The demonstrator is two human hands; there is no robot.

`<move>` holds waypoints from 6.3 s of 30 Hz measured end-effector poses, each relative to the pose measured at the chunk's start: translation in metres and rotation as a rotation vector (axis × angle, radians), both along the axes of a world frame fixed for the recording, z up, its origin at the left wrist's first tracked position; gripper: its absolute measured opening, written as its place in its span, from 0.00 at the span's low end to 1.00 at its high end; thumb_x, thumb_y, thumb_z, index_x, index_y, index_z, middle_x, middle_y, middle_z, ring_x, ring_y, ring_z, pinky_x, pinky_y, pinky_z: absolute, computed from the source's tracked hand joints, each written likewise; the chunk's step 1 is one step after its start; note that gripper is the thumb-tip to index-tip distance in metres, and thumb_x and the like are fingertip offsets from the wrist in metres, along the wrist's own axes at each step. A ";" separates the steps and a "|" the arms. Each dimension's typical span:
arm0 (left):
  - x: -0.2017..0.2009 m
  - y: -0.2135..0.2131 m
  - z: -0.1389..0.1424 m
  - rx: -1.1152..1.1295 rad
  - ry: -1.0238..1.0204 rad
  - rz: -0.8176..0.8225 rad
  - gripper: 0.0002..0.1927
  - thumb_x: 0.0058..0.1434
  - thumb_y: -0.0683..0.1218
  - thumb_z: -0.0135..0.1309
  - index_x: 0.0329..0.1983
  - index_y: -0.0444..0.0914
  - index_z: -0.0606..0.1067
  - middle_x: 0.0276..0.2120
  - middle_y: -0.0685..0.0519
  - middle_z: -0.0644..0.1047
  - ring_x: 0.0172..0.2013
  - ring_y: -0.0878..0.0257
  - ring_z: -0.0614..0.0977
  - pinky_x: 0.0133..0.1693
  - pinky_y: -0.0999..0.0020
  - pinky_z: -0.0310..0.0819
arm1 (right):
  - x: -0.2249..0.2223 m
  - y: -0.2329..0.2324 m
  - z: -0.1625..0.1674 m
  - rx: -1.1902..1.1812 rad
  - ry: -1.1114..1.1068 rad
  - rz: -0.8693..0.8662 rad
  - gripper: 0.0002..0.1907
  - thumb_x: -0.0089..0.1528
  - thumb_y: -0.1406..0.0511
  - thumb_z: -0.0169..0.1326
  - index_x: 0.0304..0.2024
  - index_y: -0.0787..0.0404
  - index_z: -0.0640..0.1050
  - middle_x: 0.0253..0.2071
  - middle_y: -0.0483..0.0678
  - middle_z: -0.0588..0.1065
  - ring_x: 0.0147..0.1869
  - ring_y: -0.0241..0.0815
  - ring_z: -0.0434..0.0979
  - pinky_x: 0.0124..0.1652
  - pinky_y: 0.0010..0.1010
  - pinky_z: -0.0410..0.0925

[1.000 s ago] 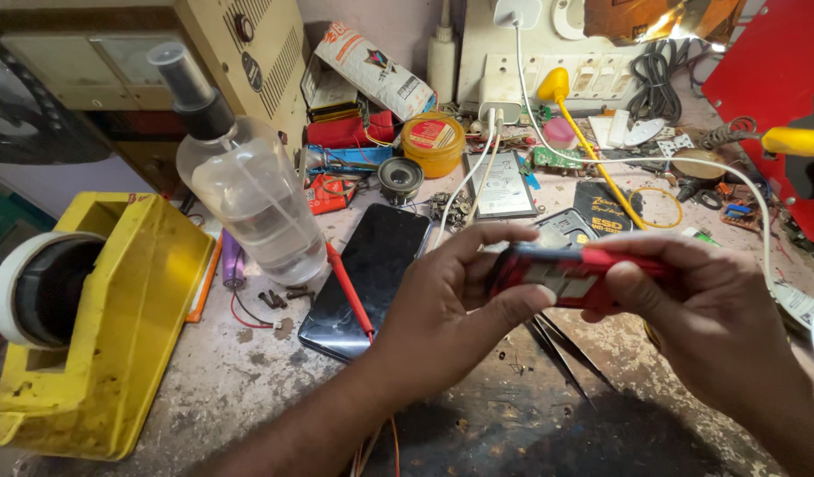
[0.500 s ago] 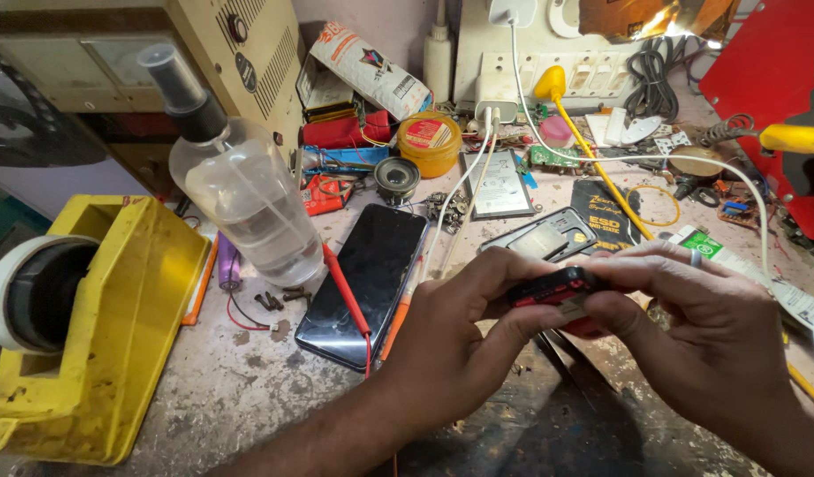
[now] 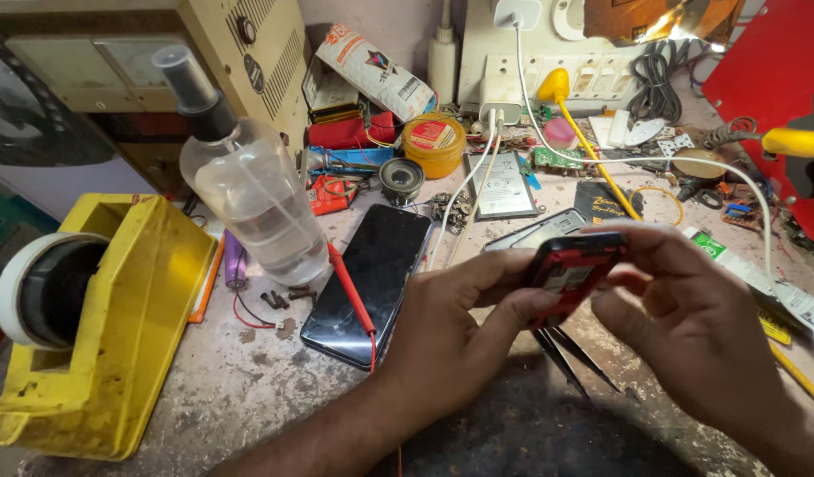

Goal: The person disassembles a red feature phone, removes the back cover and battery, and uses tweezers to adjust internal components. They reassemble the phone and power it on to verify functionality, navigating the menu and checking the display.

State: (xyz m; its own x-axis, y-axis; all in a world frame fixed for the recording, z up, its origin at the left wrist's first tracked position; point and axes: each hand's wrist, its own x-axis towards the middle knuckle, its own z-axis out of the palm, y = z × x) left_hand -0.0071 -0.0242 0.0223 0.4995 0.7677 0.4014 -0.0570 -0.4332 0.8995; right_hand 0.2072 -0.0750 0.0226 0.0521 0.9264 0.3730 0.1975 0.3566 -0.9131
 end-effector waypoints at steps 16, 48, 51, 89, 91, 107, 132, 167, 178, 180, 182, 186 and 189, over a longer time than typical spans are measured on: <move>0.000 -0.013 0.002 0.539 0.126 0.193 0.12 0.66 0.44 0.61 0.51 0.38 0.77 0.41 0.49 0.80 0.44 0.51 0.83 0.46 0.57 0.77 | 0.004 -0.015 -0.006 0.092 -0.232 -0.151 0.15 0.61 0.71 0.60 0.51 0.64 0.80 0.48 0.52 0.82 0.52 0.37 0.83 0.51 0.30 0.78; 0.002 0.016 -0.002 -0.256 -0.032 -0.060 0.13 0.62 0.44 0.62 0.48 0.34 0.81 0.36 0.55 0.84 0.34 0.75 0.82 0.37 0.78 0.80 | 0.026 0.005 -0.007 -0.089 -0.053 0.087 0.16 0.66 0.66 0.55 0.54 0.68 0.80 0.44 0.50 0.84 0.44 0.36 0.87 0.45 0.27 0.81; 0.001 0.010 0.000 -0.166 0.086 0.003 0.12 0.62 0.45 0.62 0.46 0.35 0.82 0.33 0.55 0.85 0.32 0.76 0.82 0.35 0.79 0.79 | 0.028 0.004 -0.013 -0.166 -0.168 0.083 0.15 0.66 0.68 0.59 0.54 0.68 0.81 0.44 0.54 0.84 0.45 0.36 0.85 0.45 0.27 0.79; -0.003 -0.001 0.003 0.167 -0.075 -0.032 0.24 0.61 0.42 0.63 0.58 0.29 0.71 0.49 0.44 0.81 0.53 0.63 0.82 0.54 0.67 0.79 | 0.006 -0.001 -0.001 -0.193 -0.164 -0.257 0.16 0.58 0.69 0.61 0.49 0.67 0.81 0.38 0.52 0.85 0.40 0.38 0.85 0.42 0.32 0.79; 0.000 0.001 -0.002 0.120 -0.057 -0.066 0.26 0.62 0.43 0.62 0.61 0.29 0.71 0.50 0.44 0.81 0.53 0.63 0.81 0.53 0.68 0.79 | 0.006 0.003 0.003 -0.273 -0.155 -0.309 0.16 0.60 0.68 0.59 0.50 0.65 0.82 0.38 0.52 0.85 0.40 0.39 0.84 0.42 0.33 0.77; -0.002 0.047 -0.023 -0.492 -0.462 0.042 0.20 0.72 0.57 0.42 0.56 0.38 0.68 0.43 0.47 0.79 0.37 0.59 0.85 0.38 0.62 0.83 | 0.041 0.045 -0.004 0.101 -0.727 -0.366 0.15 0.63 0.60 0.59 0.49 0.59 0.84 0.43 0.52 0.83 0.42 0.42 0.83 0.39 0.35 0.75; 0.011 0.039 -0.034 -0.727 -0.594 -0.234 0.22 0.76 0.51 0.36 0.65 0.36 0.66 0.54 0.46 0.77 0.51 0.57 0.81 0.50 0.57 0.79 | -0.007 0.052 0.024 0.458 -0.514 -0.141 0.26 0.59 0.65 0.67 0.57 0.62 0.73 0.56 0.49 0.78 0.59 0.41 0.82 0.61 0.31 0.76; 0.011 0.045 -0.031 -0.327 -0.459 0.029 0.40 0.68 0.36 0.52 0.80 0.49 0.54 0.46 0.51 0.76 0.43 0.69 0.77 0.45 0.73 0.74 | -0.024 0.042 -0.001 -0.197 -0.162 0.257 0.44 0.60 0.68 0.59 0.76 0.59 0.57 0.58 0.51 0.76 0.53 0.39 0.80 0.44 0.33 0.77; 0.006 0.041 -0.022 -0.110 -0.197 0.086 0.43 0.63 0.37 0.60 0.79 0.48 0.56 0.46 0.52 0.80 0.41 0.70 0.79 0.45 0.73 0.78 | 0.002 0.059 -0.003 -0.345 0.303 0.438 0.29 0.64 0.68 0.50 0.69 0.65 0.67 0.56 0.51 0.76 0.51 0.41 0.80 0.45 0.41 0.78; 0.005 0.037 -0.019 -0.097 -0.147 0.109 0.43 0.63 0.40 0.60 0.80 0.49 0.55 0.48 0.53 0.81 0.40 0.70 0.79 0.45 0.72 0.79 | 0.002 0.060 -0.004 -0.353 0.317 0.420 0.28 0.64 0.68 0.50 0.68 0.65 0.68 0.54 0.52 0.77 0.50 0.41 0.81 0.44 0.43 0.78; 0.003 0.033 -0.017 0.047 -0.105 0.078 0.51 0.61 0.43 0.65 0.82 0.47 0.48 0.51 0.50 0.81 0.45 0.66 0.81 0.52 0.68 0.77 | 0.004 0.060 -0.003 -0.341 0.348 0.430 0.27 0.64 0.68 0.50 0.67 0.65 0.68 0.53 0.52 0.77 0.50 0.41 0.81 0.45 0.42 0.78; -0.001 0.029 -0.018 0.382 0.046 0.114 0.68 0.51 0.47 0.74 0.81 0.43 0.35 0.62 0.41 0.72 0.61 0.53 0.77 0.64 0.57 0.69 | 0.004 0.061 -0.003 -0.296 0.375 0.412 0.25 0.65 0.69 0.49 0.65 0.65 0.69 0.53 0.53 0.79 0.51 0.39 0.81 0.47 0.39 0.77; 0.000 0.029 -0.023 0.489 0.089 0.118 0.72 0.49 0.47 0.76 0.78 0.41 0.30 0.72 0.33 0.60 0.67 0.43 0.69 0.65 0.52 0.62 | 0.001 0.062 -0.007 -0.267 0.390 0.418 0.22 0.65 0.70 0.49 0.63 0.65 0.69 0.51 0.52 0.79 0.48 0.40 0.81 0.46 0.41 0.79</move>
